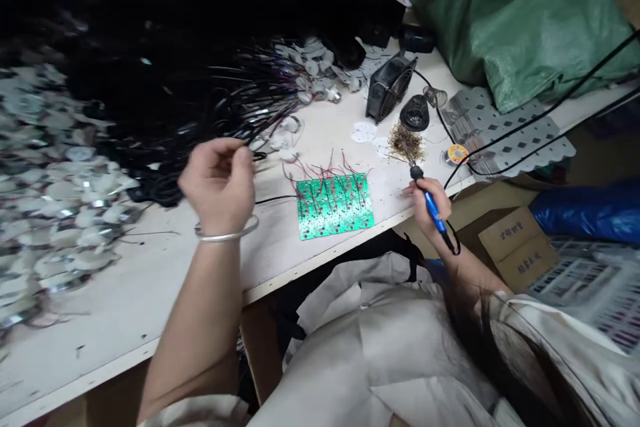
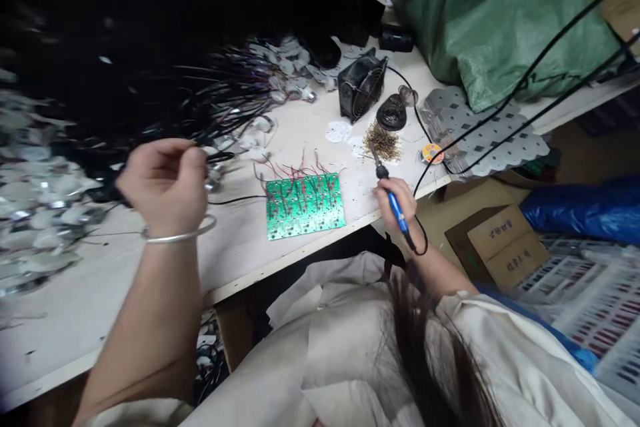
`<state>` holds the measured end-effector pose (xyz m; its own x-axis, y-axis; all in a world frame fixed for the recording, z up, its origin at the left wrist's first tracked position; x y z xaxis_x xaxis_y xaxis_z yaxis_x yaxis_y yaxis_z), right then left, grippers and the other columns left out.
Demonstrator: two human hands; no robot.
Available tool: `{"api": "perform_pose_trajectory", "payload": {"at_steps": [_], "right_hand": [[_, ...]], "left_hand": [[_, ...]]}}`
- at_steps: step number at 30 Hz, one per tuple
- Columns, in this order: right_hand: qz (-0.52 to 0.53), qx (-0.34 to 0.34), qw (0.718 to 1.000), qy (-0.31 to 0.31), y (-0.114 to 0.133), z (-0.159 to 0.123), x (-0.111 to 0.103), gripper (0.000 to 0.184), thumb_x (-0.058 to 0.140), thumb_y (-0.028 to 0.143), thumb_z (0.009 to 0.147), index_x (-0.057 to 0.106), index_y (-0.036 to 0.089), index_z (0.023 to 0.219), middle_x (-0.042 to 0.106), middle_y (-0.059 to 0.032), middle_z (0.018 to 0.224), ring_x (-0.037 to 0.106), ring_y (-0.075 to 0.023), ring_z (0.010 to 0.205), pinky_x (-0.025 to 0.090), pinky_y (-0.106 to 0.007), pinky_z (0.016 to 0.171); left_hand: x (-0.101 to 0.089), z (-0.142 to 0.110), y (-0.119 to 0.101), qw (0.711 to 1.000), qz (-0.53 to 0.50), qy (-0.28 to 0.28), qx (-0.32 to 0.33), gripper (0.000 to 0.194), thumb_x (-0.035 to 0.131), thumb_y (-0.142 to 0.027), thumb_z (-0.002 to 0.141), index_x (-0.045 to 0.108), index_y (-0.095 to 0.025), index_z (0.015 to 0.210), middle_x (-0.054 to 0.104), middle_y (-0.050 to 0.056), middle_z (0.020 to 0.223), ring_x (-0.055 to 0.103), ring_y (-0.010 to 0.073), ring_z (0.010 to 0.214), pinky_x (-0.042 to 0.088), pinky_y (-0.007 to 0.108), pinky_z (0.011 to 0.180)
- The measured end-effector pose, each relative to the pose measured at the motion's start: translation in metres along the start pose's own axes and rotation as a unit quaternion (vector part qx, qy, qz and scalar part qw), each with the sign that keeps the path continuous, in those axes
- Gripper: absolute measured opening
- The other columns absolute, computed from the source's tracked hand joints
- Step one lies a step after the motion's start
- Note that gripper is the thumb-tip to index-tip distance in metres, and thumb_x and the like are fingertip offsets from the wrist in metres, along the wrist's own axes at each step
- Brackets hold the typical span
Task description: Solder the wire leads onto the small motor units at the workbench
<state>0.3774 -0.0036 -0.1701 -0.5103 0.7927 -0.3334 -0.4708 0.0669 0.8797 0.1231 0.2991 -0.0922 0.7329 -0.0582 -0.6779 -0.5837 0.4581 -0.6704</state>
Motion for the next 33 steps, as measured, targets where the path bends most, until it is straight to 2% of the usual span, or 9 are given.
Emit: {"api": "perform_pose_trajectory", "payload": {"at_steps": [2, 4, 7, 9, 14, 20, 23, 26, 33], "right_hand": [[-0.004, 0.108, 0.992, -0.063, -0.027, 0.006, -0.021, 0.019, 0.067, 0.040, 0.097, 0.069, 0.023, 0.105, 0.072, 0.0024, 0.071, 0.072, -0.0159, 0.059, 0.061, -0.032, 0.063], [0.008, 0.201, 0.975, -0.097, -0.049, 0.009, -0.028, 0.030, 0.070, 0.051, 0.093, 0.067, 0.022, 0.098, 0.065, 0.0072, 0.059, 0.064, -0.0125, 0.046, 0.054, -0.026, 0.051], [0.036, 0.258, 0.961, -0.097, -0.065, 0.020, -0.019, 0.042, 0.068, 0.063, 0.089, 0.067, 0.022, 0.096, 0.064, 0.0080, 0.058, 0.061, -0.0104, 0.042, 0.048, -0.024, 0.045], [0.038, 0.275, 0.957, -0.086, -0.071, 0.028, -0.009, 0.045, 0.067, 0.066, 0.087, 0.069, 0.022, 0.099, 0.065, 0.0071, 0.061, 0.061, -0.0102, 0.043, 0.049, -0.025, 0.046], [0.019, 0.311, 0.945, -0.098, -0.081, 0.035, -0.005, 0.045, 0.067, 0.064, 0.086, 0.071, 0.021, 0.100, 0.063, 0.0077, 0.059, 0.060, -0.0097, 0.043, 0.051, -0.025, 0.048], [0.009, 0.318, 0.942, -0.107, -0.083, 0.035, -0.005, 0.046, 0.067, 0.062, 0.088, 0.071, 0.020, 0.105, 0.066, 0.0075, 0.063, 0.065, -0.0089, 0.049, 0.055, -0.023, 0.053], [0.028, 0.331, 0.938, -0.104, -0.088, 0.036, -0.002, 0.049, 0.070, 0.063, 0.085, 0.071, 0.020, 0.106, 0.068, 0.0061, 0.066, 0.067, -0.0091, 0.050, 0.055, -0.022, 0.052], [0.032, 0.324, 0.940, -0.099, -0.090, 0.038, -0.001, 0.049, 0.073, 0.063, 0.084, 0.072, 0.020, 0.108, 0.070, 0.0052, 0.067, 0.069, -0.0099, 0.052, 0.057, -0.022, 0.053], [0.039, 0.320, 0.943, -0.078, -0.088, 0.039, 0.003, 0.049, 0.074, 0.063, 0.084, 0.072, 0.020, 0.105, 0.070, 0.0054, 0.064, 0.070, -0.0107, 0.054, 0.060, -0.024, 0.057]], "left_hand": [[0.001, -0.002, -0.027, 0.996, -0.014, 0.038, 0.085, 0.014, 0.070, -0.028, 0.093, 0.078, -0.016, 0.092, 0.073, 0.001, 0.080, 0.062, 0.0103, 0.070, 0.050, 0.025, 0.068], [0.010, -0.015, -0.044, 0.982, -0.016, 0.118, 0.146, 0.012, 0.072, -0.025, 0.094, 0.079, -0.019, 0.087, 0.075, 0.000, 0.078, 0.064, 0.0104, 0.069, 0.048, 0.024, 0.066], [0.029, -0.042, -0.039, 0.961, 0.014, 0.227, 0.158, 0.017, 0.070, -0.031, 0.097, 0.081, -0.022, 0.088, 0.072, -0.001, 0.071, 0.062, 0.0105, 0.060, 0.044, 0.023, 0.056], [0.037, -0.055, -0.031, 0.950, 0.058, 0.256, 0.169, 0.020, 0.066, -0.033, 0.099, 0.081, -0.022, 0.093, 0.072, -0.001, 0.070, 0.063, 0.0115, 0.059, 0.043, 0.024, 0.055], [0.042, -0.064, -0.032, 0.940, 0.077, 0.272, 0.193, 0.017, 0.060, -0.022, 0.101, 0.075, -0.015, 0.101, 0.077, 0.003, 0.086, 0.070, 0.0142, 0.070, 0.050, 0.025, 0.063], [0.045, -0.074, -0.049, 0.911, 0.101, 0.273, 0.292, 0.009, 0.069, -0.023, 0.101, 0.075, -0.018, 0.101, 0.072, 0.000, 0.076, 0.065, 0.0145, 0.063, 0.045, 0.028, 0.059], [0.048, -0.079, -0.053, 0.896, 0.110, 0.281, 0.326, 0.010, 0.066, -0.020, 0.101, 0.075, -0.017, 0.102, 0.077, 0.003, 0.085, 0.068, 0.0170, 0.067, 0.048, 0.030, 0.063], [0.048, -0.081, -0.055, 0.892, 0.115, 0.282, 0.334, 0.010, 0.066, -0.020, 0.100, 0.075, -0.015, 0.101, 0.077, 0.005, 0.089, 0.069, 0.0185, 0.072, 0.049, 0.031, 0.066], [0.048, -0.084, -0.058, 0.897, 0.133, 0.272, 0.321, 0.013, 0.069, -0.028, 0.101, 0.075, -0.020, 0.092, 0.071, -0.001, 0.072, 0.063, 0.0165, 0.060, 0.044, 0.031, 0.058]]}}
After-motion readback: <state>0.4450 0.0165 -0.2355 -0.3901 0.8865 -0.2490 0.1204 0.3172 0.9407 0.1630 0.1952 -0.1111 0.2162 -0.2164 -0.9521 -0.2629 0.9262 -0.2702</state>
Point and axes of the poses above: each hand's wrist, its own z-axis towards the middle knuckle, its own x-axis out of the palm, y = z × x, the point moved 8 cm from there along z, towards the middle knuckle
